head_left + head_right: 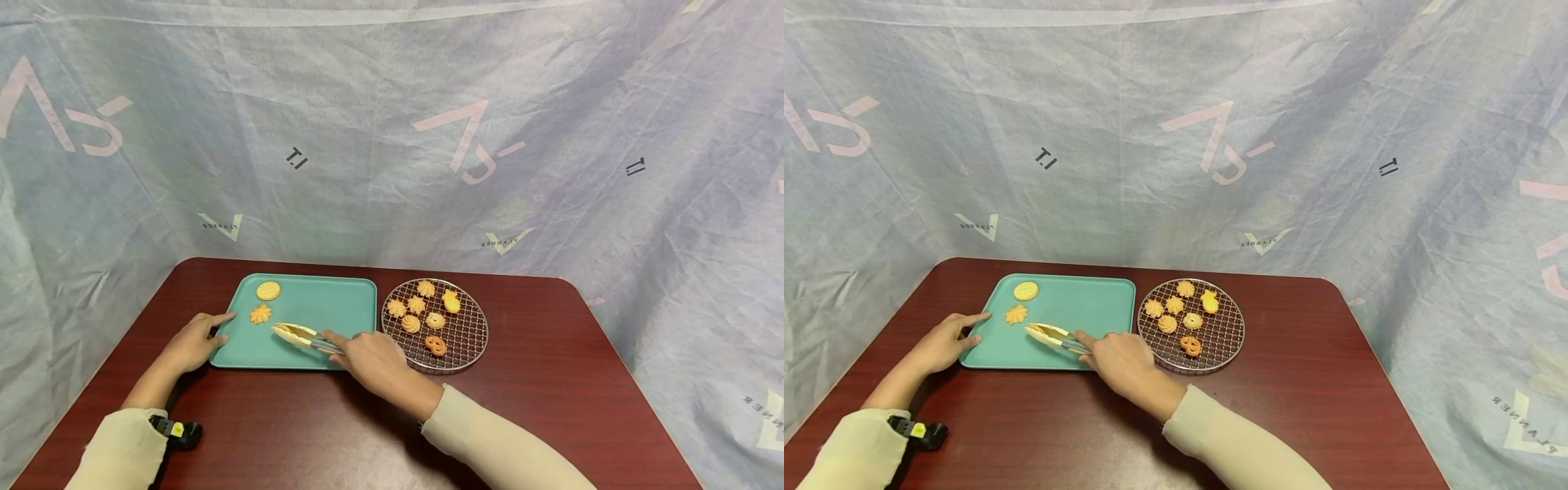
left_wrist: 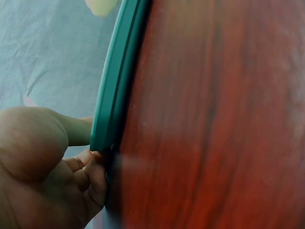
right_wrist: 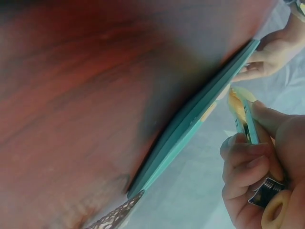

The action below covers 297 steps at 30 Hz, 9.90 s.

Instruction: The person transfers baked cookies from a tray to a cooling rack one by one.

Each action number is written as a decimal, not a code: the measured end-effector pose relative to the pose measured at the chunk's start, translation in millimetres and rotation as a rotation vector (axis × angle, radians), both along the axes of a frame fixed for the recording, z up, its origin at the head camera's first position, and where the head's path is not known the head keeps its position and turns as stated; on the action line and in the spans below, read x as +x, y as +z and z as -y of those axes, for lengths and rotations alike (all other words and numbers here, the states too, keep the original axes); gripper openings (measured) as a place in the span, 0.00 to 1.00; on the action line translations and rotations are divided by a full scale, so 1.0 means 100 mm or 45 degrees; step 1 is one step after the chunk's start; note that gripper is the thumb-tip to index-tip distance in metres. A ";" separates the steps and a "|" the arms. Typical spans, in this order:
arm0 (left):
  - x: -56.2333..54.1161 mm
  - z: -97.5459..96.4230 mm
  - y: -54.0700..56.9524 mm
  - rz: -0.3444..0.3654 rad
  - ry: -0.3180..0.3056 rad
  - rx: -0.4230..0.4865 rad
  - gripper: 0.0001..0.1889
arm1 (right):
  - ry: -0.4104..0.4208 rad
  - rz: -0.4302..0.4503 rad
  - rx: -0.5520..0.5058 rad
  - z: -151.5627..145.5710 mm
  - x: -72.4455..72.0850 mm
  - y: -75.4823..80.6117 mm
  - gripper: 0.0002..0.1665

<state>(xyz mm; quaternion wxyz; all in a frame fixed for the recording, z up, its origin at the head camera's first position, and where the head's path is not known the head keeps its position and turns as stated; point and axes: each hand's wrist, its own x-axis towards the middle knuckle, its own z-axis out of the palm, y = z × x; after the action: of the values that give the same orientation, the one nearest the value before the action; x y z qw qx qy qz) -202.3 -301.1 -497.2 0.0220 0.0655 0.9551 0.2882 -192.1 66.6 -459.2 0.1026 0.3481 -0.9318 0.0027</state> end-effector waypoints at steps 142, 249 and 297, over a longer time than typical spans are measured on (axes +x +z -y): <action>0.06 -0.04 0.01 -0.021 0.021 0.019 0.28 | -0.593 -0.061 -0.118 -2.83 0.33 0.02 0.29; 1.18 -0.75 0.16 -0.020 0.352 -0.017 0.28 | -0.079 0.277 -0.224 -2.24 -0.19 0.09 0.55; 1.19 -0.75 0.18 -0.013 0.337 -0.010 0.28 | 0.076 0.386 -0.018 -0.75 0.00 0.10 0.60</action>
<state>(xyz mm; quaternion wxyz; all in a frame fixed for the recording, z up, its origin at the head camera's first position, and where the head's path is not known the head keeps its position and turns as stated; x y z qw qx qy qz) -83.7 -226.1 -479.7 -0.0209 -0.0596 0.9566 0.2846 -192.6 141.9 -449.2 -0.0368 0.3705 -0.9258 0.0650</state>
